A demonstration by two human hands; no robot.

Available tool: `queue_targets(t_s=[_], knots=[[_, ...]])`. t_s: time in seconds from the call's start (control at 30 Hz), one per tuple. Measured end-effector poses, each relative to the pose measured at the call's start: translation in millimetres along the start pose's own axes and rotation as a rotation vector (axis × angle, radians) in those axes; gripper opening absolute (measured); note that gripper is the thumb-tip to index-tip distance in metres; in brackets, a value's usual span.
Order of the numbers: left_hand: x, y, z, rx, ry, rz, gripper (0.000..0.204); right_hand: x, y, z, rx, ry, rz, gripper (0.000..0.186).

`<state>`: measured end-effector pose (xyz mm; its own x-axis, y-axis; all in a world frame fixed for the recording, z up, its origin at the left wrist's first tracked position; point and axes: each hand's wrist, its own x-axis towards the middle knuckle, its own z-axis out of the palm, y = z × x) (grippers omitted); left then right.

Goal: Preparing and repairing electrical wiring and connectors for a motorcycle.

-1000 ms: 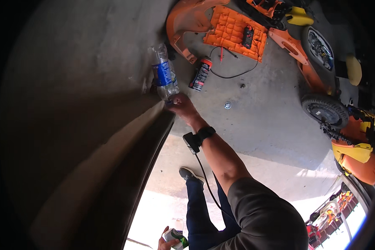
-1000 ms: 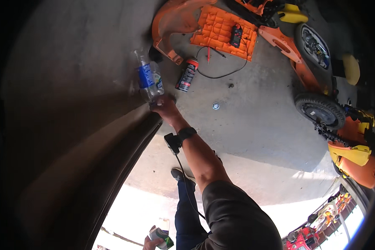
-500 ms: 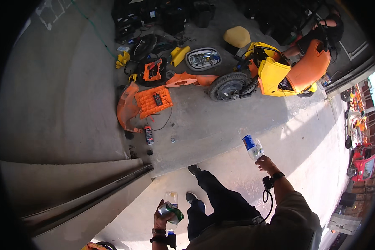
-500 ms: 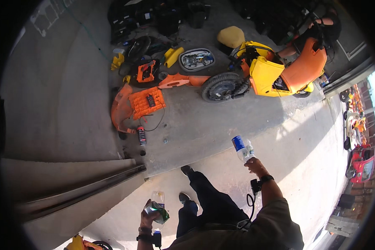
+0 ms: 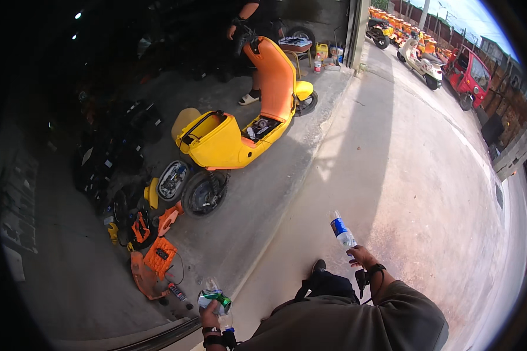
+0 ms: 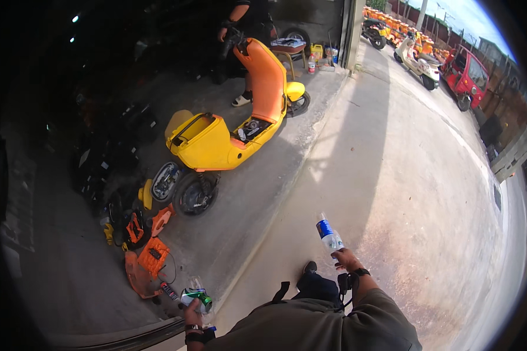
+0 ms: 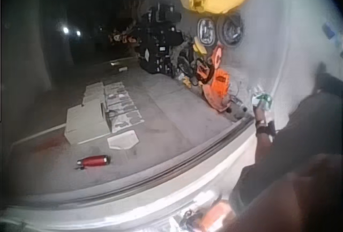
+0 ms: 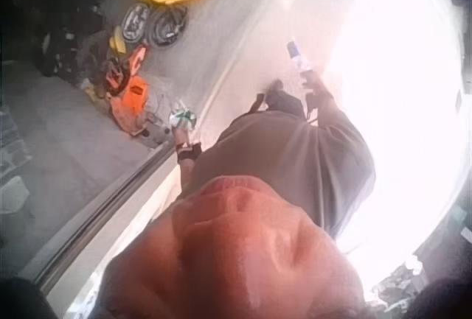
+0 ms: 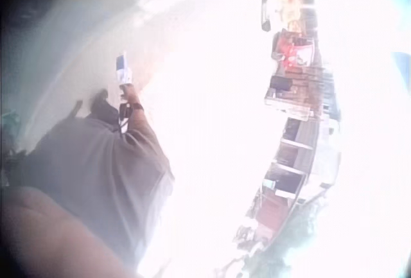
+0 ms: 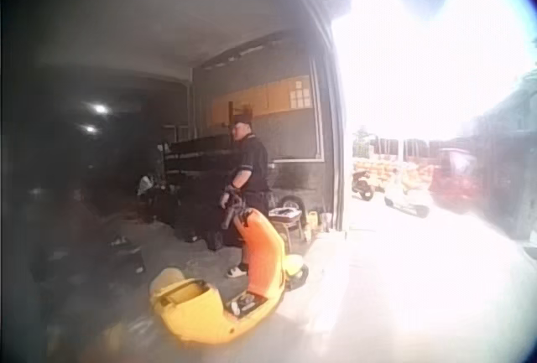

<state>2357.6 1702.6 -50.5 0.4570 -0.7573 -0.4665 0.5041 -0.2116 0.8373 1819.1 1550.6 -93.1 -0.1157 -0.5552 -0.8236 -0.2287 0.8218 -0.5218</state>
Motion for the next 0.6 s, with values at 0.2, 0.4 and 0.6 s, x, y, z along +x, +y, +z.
queue_targets(t_s=[0.2,0.4,0.6], knots=[[69.6,-24.7,227.4,0.031,-0.199,0.035,0.043,49.8,-31.6,-129.4,0.178,0.015,-0.043,0.042],[143.1,-38.4,417.5,0.111,-0.399,-0.118,0.040,101.5,-73.1,-238.3,0.384,0.079,-0.088,0.045],[241.5,-60.5,591.2,0.182,-0.375,-0.260,0.039,156.1,-57.9,-324.7,0.528,0.182,0.122,0.047]])
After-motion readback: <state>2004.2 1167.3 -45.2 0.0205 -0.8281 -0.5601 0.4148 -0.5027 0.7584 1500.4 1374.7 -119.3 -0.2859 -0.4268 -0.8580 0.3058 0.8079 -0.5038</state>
